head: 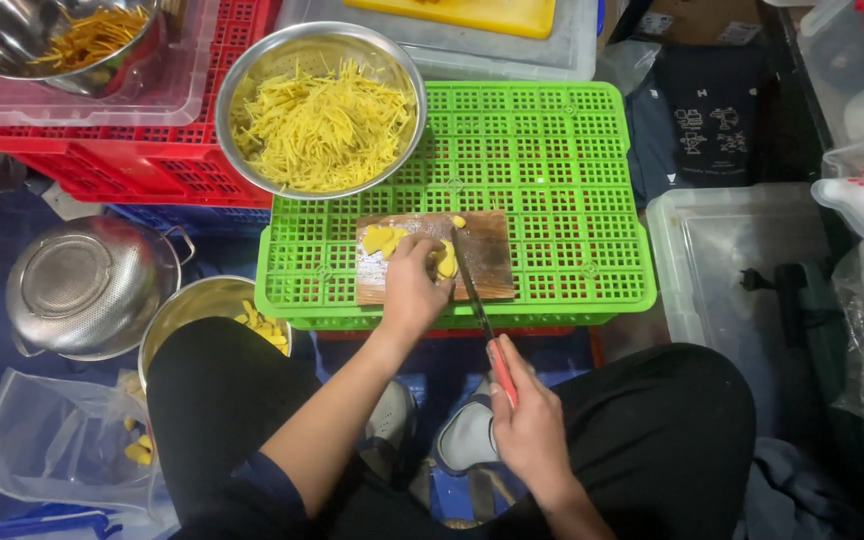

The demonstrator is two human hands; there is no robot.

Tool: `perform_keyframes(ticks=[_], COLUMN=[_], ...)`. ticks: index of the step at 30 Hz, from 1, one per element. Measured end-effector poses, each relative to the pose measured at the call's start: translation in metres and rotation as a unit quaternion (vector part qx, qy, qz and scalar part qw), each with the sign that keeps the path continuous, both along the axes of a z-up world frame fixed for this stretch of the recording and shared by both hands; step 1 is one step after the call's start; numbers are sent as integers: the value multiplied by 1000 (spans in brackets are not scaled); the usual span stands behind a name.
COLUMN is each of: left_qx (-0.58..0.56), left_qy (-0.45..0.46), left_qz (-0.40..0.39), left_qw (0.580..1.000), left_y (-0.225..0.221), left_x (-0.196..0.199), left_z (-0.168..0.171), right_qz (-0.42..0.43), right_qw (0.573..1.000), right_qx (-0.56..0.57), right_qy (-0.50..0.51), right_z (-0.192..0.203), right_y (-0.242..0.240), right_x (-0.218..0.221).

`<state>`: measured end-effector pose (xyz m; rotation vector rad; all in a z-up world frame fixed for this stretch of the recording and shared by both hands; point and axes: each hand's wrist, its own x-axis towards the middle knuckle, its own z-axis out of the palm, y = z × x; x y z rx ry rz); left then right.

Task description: Julienning potatoes into thin strips using a knife on a small wooden cutting board.

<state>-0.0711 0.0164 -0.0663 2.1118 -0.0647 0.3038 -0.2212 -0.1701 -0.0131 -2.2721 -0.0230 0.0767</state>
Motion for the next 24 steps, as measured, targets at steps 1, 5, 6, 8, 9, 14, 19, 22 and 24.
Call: perform_keyframes(ticks=[1, 5, 6, 8, 9, 14, 19, 22, 24], left_qx=[-8, -55, -76, -98, -98, -105, -84, -10, 3], left_qy=[3, 45, 54, 64, 57, 48, 44, -21, -14], left_qz=[3, 20, 23, 27, 23, 18, 30, 26, 25], left_qw=[1000, 997, 995, 993, 993, 993, 995, 999, 1000], left_y=[-2, -2, -2, -2, -2, -2, 0, 4, 2], left_x=[-2, -1, -2, -2, -2, 0, 0, 6, 8], left_z=[1, 2, 2, 3, 4, -3, 5, -14, -11], right_qz=[10, 15, 16, 17, 10, 19, 27, 52, 49], right_qw=[1000, 1000, 1000, 1000, 1000, 1000, 999, 999, 999], right_qx=[0, 5, -1, -7, -1, 15, -10, -2, 3], right_qy=[-15, -13, -14, -13, -14, -16, -39, -2, 19], right_z=[0, -5, -5, -4, -4, -4, -15, -13, -10], right_y=[1, 5, 4, 3, 3, 6, 7, 7, 9], right_x=[0, -4, -4, -4, -3, -4, -6, -4, -3])
